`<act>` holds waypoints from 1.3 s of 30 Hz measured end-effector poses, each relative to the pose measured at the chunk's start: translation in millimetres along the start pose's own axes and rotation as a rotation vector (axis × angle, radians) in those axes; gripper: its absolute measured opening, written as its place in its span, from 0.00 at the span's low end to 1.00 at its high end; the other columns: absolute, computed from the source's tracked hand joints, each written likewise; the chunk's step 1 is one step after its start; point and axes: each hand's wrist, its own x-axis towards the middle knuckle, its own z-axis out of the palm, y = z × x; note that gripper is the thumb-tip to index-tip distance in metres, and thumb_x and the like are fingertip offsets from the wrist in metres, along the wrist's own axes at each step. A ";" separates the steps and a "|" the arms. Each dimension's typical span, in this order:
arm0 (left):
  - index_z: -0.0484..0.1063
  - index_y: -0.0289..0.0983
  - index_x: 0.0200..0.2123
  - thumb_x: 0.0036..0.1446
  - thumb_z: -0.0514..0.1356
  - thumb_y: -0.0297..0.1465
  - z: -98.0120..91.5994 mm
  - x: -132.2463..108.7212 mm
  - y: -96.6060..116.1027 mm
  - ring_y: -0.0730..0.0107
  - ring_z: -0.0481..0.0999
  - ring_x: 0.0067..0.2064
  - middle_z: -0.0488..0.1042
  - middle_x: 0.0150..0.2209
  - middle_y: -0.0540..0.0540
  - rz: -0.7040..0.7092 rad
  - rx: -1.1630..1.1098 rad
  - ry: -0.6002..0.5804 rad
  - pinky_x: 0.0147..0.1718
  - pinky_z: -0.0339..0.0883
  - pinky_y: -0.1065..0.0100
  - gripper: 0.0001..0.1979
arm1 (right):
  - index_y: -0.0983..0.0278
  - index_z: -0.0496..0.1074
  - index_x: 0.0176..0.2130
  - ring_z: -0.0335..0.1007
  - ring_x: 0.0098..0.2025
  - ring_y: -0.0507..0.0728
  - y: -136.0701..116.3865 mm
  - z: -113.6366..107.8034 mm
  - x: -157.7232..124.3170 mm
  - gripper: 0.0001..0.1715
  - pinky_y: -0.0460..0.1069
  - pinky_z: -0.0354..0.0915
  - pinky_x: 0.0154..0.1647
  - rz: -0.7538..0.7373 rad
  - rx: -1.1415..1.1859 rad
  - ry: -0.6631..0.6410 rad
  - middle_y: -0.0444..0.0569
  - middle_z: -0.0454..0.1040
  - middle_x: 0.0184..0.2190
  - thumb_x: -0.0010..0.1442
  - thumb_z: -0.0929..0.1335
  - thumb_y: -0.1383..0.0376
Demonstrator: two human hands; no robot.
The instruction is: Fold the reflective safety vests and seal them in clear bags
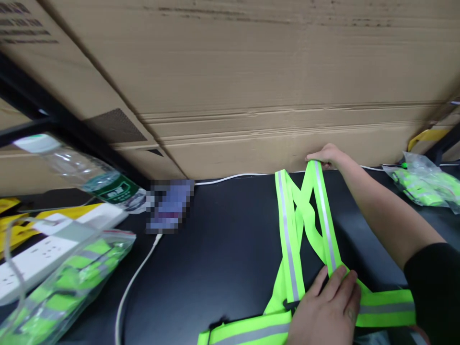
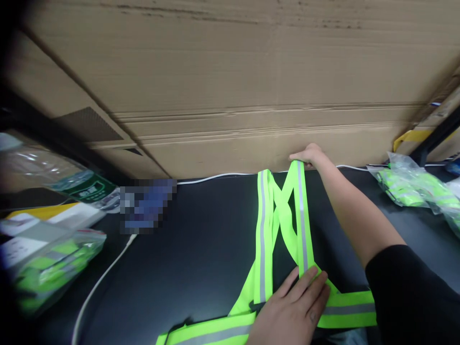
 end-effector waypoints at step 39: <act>0.69 0.34 0.57 0.64 0.61 0.33 -63.6 -25.1 -5.5 0.45 0.66 0.61 0.73 0.56 0.36 -0.314 -0.159 0.214 0.57 0.63 0.43 0.20 | 0.64 0.66 0.58 0.67 0.56 0.64 134.7 -41.6 -345.4 0.21 0.60 0.66 0.54 -0.764 -0.172 0.056 0.58 0.73 0.52 0.67 0.68 0.67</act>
